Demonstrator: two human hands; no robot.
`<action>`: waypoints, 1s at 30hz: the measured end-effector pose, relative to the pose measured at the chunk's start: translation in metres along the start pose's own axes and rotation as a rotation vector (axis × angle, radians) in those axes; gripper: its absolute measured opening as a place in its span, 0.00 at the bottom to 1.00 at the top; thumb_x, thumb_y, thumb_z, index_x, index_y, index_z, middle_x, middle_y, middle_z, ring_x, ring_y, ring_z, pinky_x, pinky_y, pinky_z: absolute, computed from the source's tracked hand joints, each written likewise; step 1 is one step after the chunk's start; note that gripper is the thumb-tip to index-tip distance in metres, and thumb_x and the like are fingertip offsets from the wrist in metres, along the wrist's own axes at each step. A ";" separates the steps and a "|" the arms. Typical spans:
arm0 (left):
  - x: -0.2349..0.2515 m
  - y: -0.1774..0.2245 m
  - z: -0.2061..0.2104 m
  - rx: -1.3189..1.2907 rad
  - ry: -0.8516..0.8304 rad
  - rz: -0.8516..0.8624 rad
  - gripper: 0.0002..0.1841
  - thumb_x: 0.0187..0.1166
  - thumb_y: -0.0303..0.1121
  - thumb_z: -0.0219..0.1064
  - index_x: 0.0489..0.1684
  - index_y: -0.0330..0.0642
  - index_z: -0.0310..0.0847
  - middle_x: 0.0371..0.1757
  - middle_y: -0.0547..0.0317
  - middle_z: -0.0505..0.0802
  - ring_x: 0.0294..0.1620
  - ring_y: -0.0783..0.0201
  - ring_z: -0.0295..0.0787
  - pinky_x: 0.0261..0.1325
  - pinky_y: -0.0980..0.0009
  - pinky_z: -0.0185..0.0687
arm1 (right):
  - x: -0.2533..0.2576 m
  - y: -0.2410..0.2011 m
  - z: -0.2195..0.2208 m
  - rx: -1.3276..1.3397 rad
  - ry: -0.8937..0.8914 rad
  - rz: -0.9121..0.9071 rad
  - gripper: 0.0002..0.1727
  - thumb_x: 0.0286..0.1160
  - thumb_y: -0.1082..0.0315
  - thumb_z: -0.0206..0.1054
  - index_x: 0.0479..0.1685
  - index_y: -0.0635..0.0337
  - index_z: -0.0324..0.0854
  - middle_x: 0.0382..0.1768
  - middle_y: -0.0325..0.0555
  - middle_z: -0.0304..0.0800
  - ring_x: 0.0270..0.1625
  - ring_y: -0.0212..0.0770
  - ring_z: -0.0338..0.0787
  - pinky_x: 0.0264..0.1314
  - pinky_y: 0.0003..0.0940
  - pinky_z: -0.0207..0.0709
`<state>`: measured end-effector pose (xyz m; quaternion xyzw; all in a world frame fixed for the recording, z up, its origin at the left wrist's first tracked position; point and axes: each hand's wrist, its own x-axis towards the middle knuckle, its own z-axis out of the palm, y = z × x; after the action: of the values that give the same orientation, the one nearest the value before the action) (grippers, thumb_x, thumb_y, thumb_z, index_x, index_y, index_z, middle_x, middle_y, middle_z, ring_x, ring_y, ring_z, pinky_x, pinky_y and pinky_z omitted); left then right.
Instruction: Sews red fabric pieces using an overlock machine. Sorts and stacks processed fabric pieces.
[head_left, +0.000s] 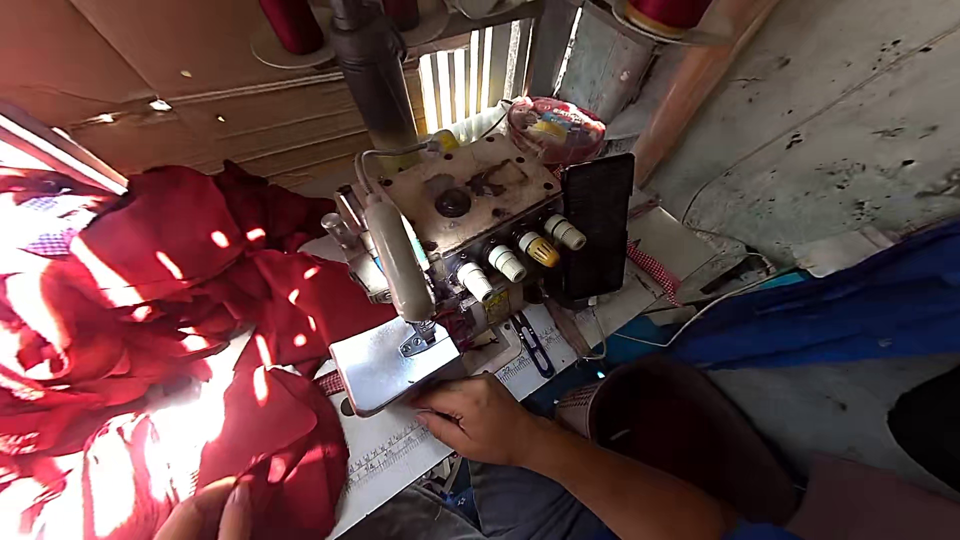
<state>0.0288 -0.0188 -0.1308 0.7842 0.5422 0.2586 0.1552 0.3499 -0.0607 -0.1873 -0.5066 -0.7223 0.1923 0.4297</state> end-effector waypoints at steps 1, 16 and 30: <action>0.004 -0.003 -0.004 0.032 0.033 0.018 0.16 0.87 0.36 0.61 0.42 0.27 0.86 0.30 0.44 0.92 0.29 0.64 0.88 0.37 0.66 0.84 | 0.000 -0.001 -0.001 0.010 0.011 0.003 0.13 0.85 0.61 0.62 0.48 0.54 0.94 0.37 0.39 0.96 0.38 0.33 0.94 0.41 0.36 0.88; -0.049 0.071 -0.024 0.268 -0.156 0.402 0.10 0.82 0.29 0.61 0.43 0.48 0.92 0.32 0.57 0.90 0.33 0.56 0.89 0.31 0.61 0.83 | 0.042 -0.099 0.059 1.283 -0.565 0.912 0.26 0.95 0.51 0.47 0.66 0.67 0.76 0.51 0.49 0.93 0.53 0.40 0.95 0.60 0.40 0.89; 0.046 -0.097 -0.070 0.194 0.030 -0.287 0.17 0.90 0.37 0.55 0.57 0.35 0.88 0.50 0.38 0.93 0.53 0.39 0.91 0.58 0.31 0.80 | -0.026 -0.073 -0.006 1.014 -0.469 0.763 0.16 0.92 0.57 0.56 0.47 0.48 0.90 0.41 0.36 0.98 0.45 0.33 0.96 0.54 0.36 0.91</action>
<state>-0.0733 0.0564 -0.1132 0.7061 0.6734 0.1917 0.1061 0.3164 -0.1154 -0.1431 -0.4067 -0.3874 0.7505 0.3482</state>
